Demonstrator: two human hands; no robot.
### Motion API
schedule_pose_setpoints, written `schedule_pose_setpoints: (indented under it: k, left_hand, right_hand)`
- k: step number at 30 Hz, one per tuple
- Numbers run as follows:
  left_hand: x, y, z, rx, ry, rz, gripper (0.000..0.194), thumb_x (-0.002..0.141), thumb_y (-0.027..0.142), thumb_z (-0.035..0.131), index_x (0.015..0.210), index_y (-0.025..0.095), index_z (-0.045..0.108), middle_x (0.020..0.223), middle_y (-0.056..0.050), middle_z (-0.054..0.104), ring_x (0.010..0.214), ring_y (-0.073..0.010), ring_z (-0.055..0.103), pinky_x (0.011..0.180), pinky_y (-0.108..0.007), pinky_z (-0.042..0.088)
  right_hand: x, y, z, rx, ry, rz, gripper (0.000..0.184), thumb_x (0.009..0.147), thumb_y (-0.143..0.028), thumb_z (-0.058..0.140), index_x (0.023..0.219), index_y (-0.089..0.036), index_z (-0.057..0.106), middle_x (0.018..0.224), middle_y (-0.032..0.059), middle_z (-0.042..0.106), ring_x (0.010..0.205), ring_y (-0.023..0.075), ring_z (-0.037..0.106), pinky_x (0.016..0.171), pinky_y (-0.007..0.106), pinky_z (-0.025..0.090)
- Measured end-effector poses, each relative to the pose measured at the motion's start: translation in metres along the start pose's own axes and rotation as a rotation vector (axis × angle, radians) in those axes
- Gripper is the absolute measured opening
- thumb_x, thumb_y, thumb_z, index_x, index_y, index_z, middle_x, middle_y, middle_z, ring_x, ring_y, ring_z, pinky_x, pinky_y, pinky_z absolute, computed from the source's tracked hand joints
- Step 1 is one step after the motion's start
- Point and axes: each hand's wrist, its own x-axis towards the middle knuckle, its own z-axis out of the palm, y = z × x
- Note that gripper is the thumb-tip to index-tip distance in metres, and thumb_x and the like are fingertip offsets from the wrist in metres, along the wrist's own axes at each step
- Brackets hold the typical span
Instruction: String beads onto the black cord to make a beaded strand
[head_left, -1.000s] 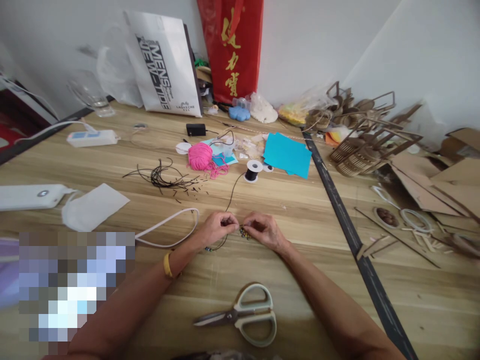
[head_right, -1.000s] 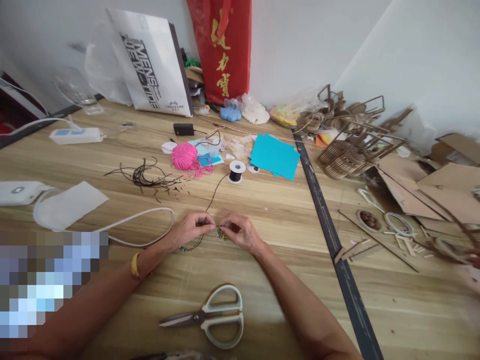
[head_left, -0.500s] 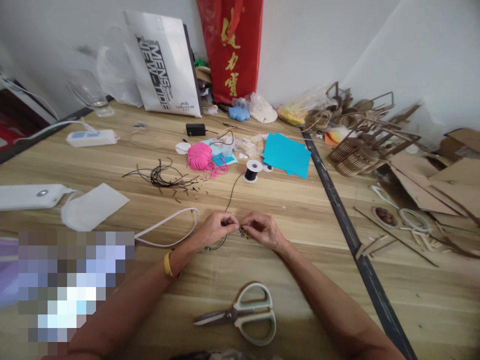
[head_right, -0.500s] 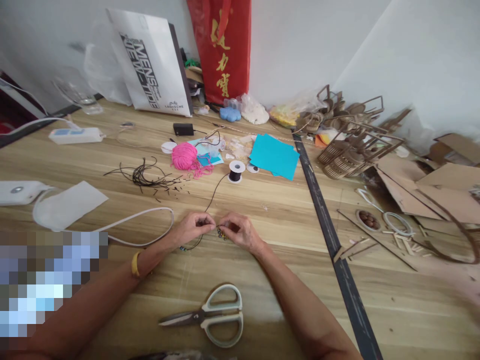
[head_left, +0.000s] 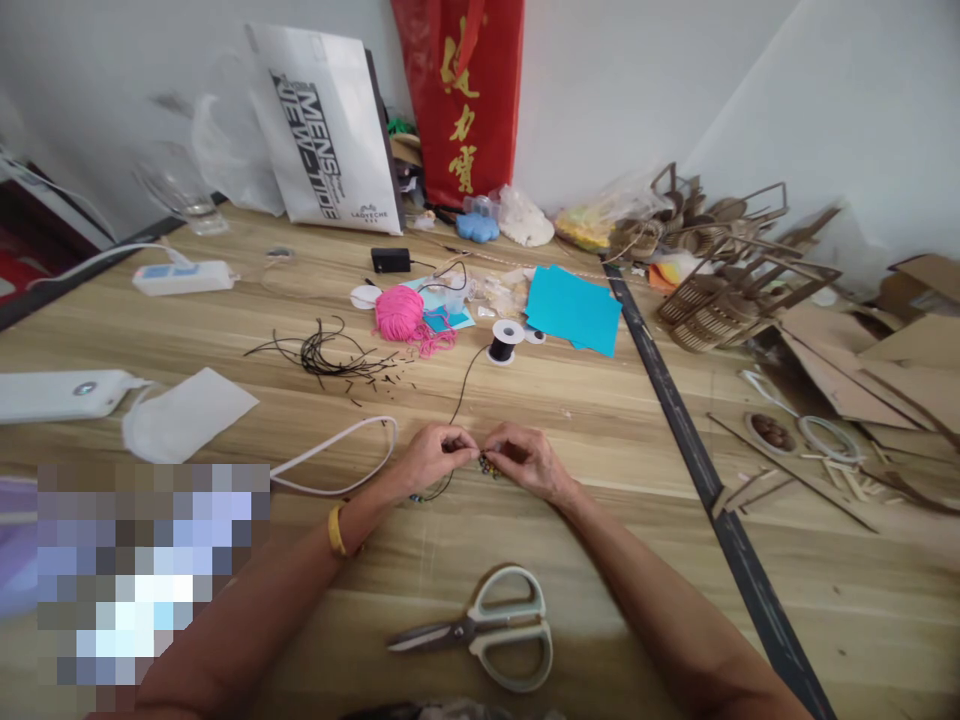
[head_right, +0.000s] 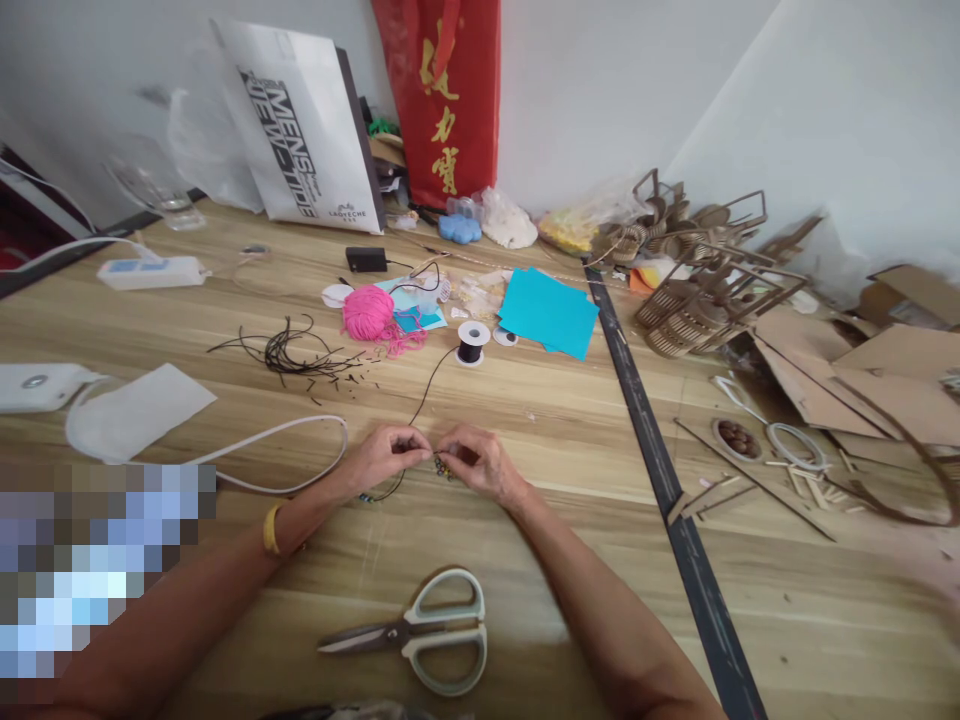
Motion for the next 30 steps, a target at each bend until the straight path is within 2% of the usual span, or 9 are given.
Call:
schedule_pose_setpoints:
  k: [17, 30]
  left_hand:
    - [-0.0011, 0.0017, -0.0008, 0.023, -0.007, -0.004, 0.019, 0.076, 0.028, 0.058, 0.073, 0.011, 0.066, 0.064, -0.001, 0.060, 0.061, -0.0114, 0.050, 0.058, -0.021, 0.038]
    - [-0.0002, -0.0027, 0.0002, 0.020, -0.010, 0.009, 0.018, 0.076, 0.028, 0.058, 0.073, 0.011, 0.066, 0.064, 0.000, 0.059, 0.060, -0.0107, 0.050, 0.057, -0.020, 0.038]
  right_hand:
    - [0.0006, 0.0025, 0.0011, -0.012, -0.018, -0.036, 0.017, 0.089, -0.030, 0.056, 0.086, -0.015, 0.065, 0.076, 0.0057, 0.062, 0.065, 0.0118, 0.054, 0.057, 0.022, 0.041]
    - [-0.0006, 0.0021, 0.0009, -0.006, -0.010, -0.008, 0.020, 0.088, -0.032, 0.056, 0.086, -0.014, 0.066, 0.075, 0.0058, 0.063, 0.062, 0.0105, 0.053, 0.054, 0.021, 0.041]
